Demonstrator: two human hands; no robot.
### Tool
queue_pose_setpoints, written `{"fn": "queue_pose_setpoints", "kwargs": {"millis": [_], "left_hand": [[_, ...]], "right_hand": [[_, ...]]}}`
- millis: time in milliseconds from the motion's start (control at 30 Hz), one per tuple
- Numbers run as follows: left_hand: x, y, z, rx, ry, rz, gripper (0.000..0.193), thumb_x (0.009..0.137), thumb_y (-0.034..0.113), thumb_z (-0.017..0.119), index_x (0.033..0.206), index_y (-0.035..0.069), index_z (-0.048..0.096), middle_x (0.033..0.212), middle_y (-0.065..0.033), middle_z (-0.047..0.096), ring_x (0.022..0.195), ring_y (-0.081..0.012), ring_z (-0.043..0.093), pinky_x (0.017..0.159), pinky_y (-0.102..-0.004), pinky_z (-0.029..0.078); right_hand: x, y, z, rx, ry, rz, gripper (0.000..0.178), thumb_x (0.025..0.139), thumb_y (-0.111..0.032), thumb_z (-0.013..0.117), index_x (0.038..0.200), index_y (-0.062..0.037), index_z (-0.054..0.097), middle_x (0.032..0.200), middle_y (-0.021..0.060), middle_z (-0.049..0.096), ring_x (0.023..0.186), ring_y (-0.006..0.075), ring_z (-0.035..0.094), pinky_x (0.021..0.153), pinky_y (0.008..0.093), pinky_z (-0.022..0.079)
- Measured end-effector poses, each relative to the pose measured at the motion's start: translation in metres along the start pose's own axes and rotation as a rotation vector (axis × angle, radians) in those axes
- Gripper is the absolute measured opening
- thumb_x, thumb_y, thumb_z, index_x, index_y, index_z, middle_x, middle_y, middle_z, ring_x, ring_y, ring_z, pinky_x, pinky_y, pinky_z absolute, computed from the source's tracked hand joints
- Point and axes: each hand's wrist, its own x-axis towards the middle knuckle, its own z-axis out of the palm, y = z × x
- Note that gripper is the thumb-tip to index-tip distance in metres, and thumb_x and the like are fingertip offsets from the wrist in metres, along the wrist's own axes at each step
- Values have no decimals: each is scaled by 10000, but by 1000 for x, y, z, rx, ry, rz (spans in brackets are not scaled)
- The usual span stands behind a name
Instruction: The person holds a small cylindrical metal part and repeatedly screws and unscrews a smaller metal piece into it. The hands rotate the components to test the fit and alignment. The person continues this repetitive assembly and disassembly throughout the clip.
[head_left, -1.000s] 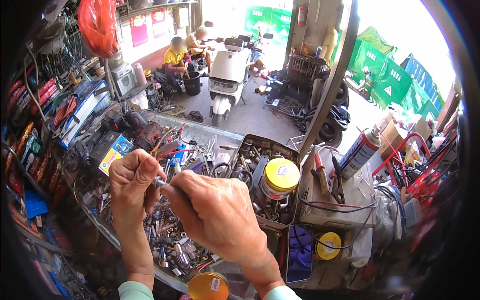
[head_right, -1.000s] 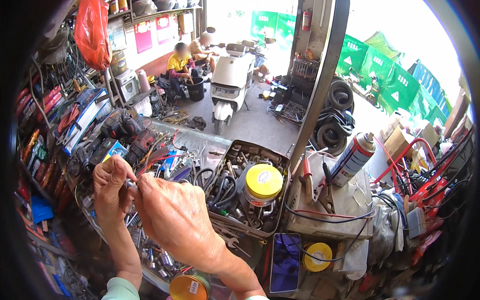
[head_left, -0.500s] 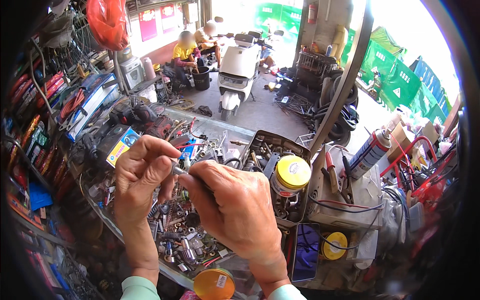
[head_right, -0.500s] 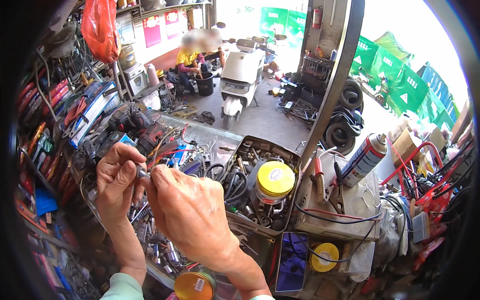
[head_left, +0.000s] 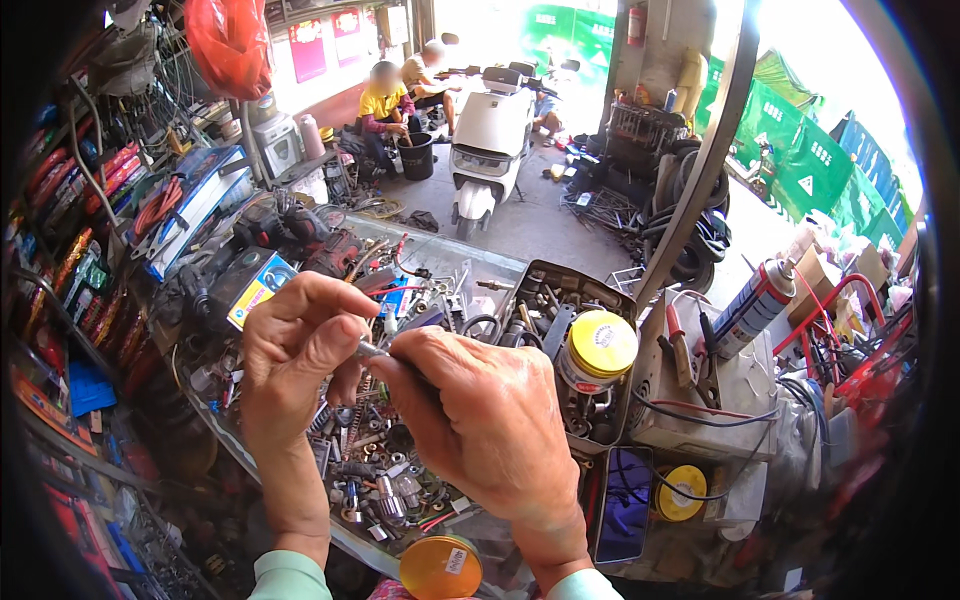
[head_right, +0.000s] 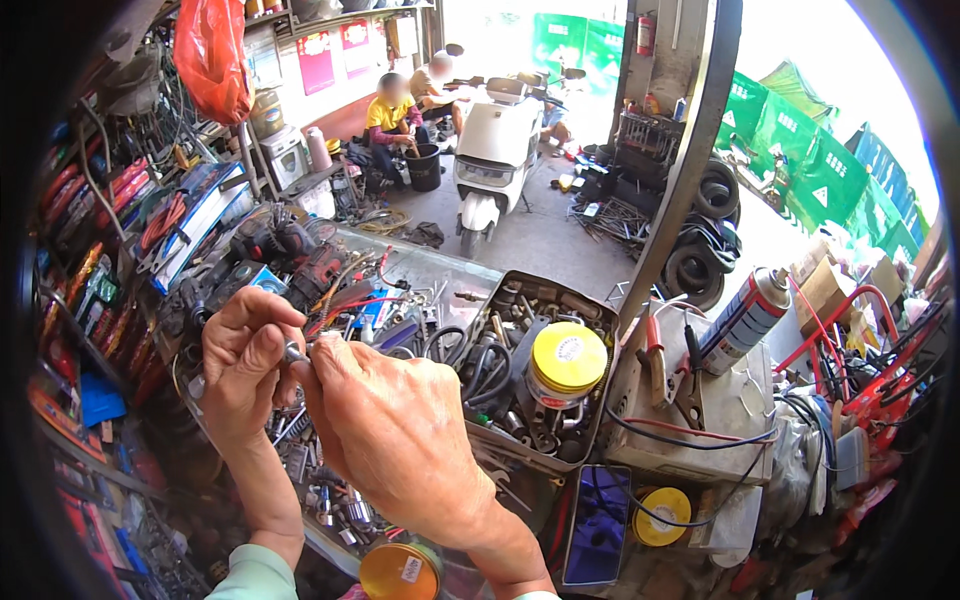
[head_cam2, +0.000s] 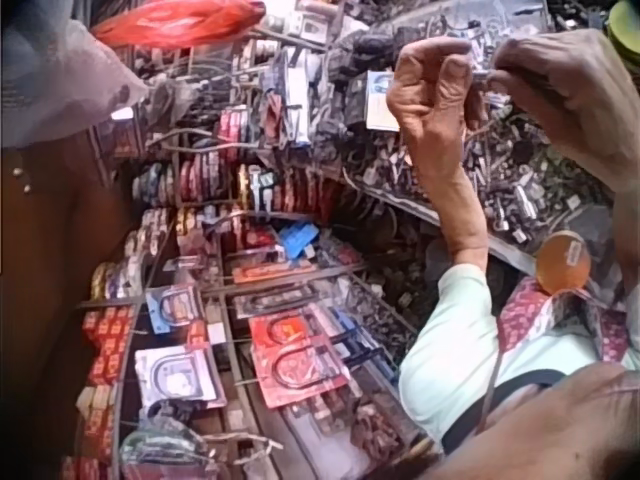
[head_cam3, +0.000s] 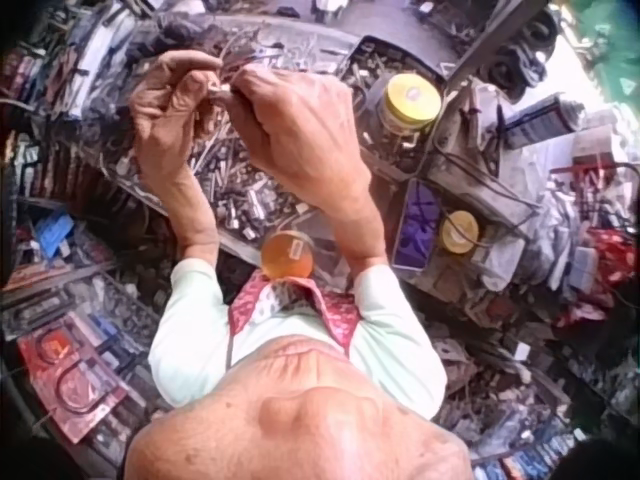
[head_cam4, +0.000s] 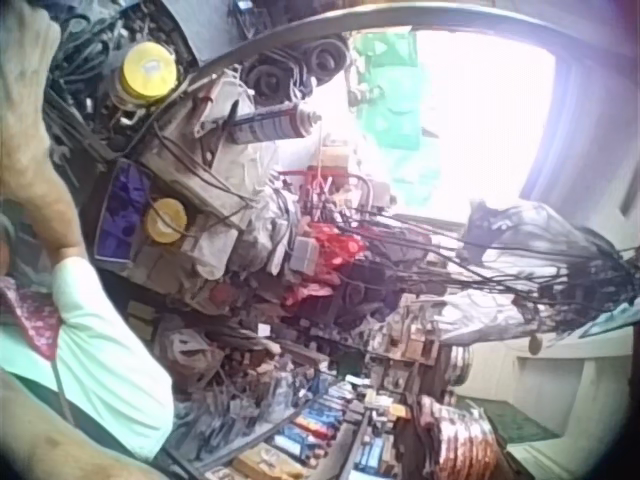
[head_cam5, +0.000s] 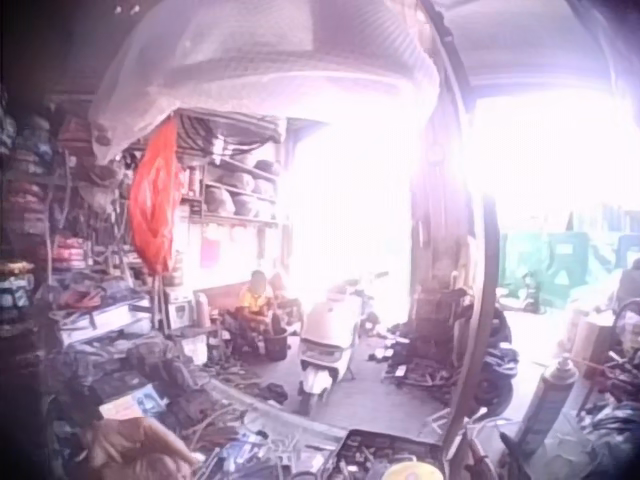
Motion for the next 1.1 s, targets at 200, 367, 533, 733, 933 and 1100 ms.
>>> {"fn": "queue_pose_setpoints", "kwargs": {"millis": [200,367,533,733,933,1100], "left_hand": [[1,0,1,-2,11,33,278,921,227,602,992,-41,577,739,-81,618,519,-32,509,396,-160,345],[0,3,1,-26,-44,65,332,836,48,628,1136,-47,521,969,-147,627,669,-70,571,468,-155,422],[1,1,3,-45,-6,-10,247,912,158,614,1058,-37,574,733,-49,601,484,-51,508,394,-170,346],[0,4,0,54,-24,-76,221,934,198,583,978,-17,612,582,-16,558,421,-37,448,382,-166,313],[3,0,-2,-15,-77,63,203,882,108,620,1024,-32,585,919,-127,616,598,-59,554,411,-154,368],[3,-1,-7,-72,-78,-37,210,897,153,631,994,-32,605,733,-66,628,501,-47,523,391,-162,347]], "right_hand": [[2,-6,-2,-29,23,73,93,822,-127,665,818,-48,618,672,88,606,584,262,620,495,351,448],[2,-2,-2,-52,31,78,93,836,-133,653,822,-49,617,665,89,600,590,260,621,495,349,444],[1,-2,-1,-74,18,59,95,843,-138,648,824,-51,617,662,86,598,595,261,621,499,347,445],[2,-2,0,-68,22,70,93,840,-141,651,829,-53,623,666,85,605,592,264,621,502,349,451],[2,-3,-2,-75,20,89,93,837,-141,654,834,-51,631,676,91,617,588,267,624,508,354,455],[2,-2,1,-73,9,73,90,835,-140,654,831,-52,632,670,96,614,590,268,624,508,355,454]]}}
